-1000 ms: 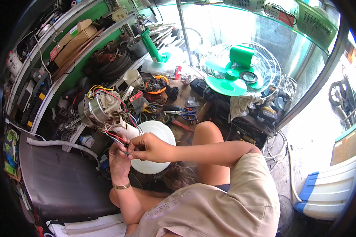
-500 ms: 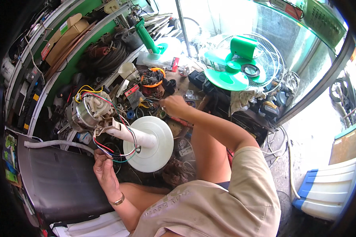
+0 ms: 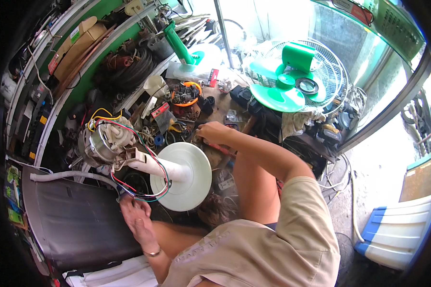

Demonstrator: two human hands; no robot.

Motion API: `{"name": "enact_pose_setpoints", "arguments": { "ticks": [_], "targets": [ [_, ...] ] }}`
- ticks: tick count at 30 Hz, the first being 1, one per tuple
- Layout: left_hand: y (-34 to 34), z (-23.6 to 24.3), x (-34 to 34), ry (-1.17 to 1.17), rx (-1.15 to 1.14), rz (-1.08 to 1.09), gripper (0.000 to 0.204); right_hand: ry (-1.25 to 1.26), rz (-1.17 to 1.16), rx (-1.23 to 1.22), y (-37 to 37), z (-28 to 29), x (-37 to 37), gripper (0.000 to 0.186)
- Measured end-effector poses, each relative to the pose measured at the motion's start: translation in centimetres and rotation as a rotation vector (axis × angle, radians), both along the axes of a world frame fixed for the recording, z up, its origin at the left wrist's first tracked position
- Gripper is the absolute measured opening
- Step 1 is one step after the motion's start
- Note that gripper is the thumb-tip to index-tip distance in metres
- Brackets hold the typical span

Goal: The person sits on the floor in a cluttered workshop and repairs a white ceiling fan motor. They strip the ends of several wires, twist them together, and use a screwdriver to tighten the terminal screws on the motor housing.

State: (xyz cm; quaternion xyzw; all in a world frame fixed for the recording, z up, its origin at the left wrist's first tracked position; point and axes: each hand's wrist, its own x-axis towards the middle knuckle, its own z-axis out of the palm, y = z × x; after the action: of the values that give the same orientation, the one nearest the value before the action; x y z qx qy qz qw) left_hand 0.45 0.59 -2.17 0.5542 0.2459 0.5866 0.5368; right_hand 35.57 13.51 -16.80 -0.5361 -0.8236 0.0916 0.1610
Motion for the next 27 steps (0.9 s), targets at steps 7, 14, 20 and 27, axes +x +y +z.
{"name": "enact_pose_setpoints", "arguments": {
  "ticks": [7,14,20,27],
  "targets": [
    [-0.4,-5.0,6.9,0.885,0.537,-0.007,0.031,0.324,0.273,-0.382,-8.0,11.8,-0.3,0.027],
    [2.6,-4.7,10.3,0.695,0.628,-0.026,0.023,0.636,0.204,-0.226,-12.1,14.4,-2.1,0.027],
    [2.2,-4.5,11.0,0.683,0.66,0.142,0.029,0.808,-0.009,0.204,-15.3,12.9,-5.1,0.031],
    [2.1,-4.4,11.9,0.772,0.815,0.18,0.03,0.852,-0.128,0.308,-15.8,11.3,-5.7,0.018]
  ]
}}
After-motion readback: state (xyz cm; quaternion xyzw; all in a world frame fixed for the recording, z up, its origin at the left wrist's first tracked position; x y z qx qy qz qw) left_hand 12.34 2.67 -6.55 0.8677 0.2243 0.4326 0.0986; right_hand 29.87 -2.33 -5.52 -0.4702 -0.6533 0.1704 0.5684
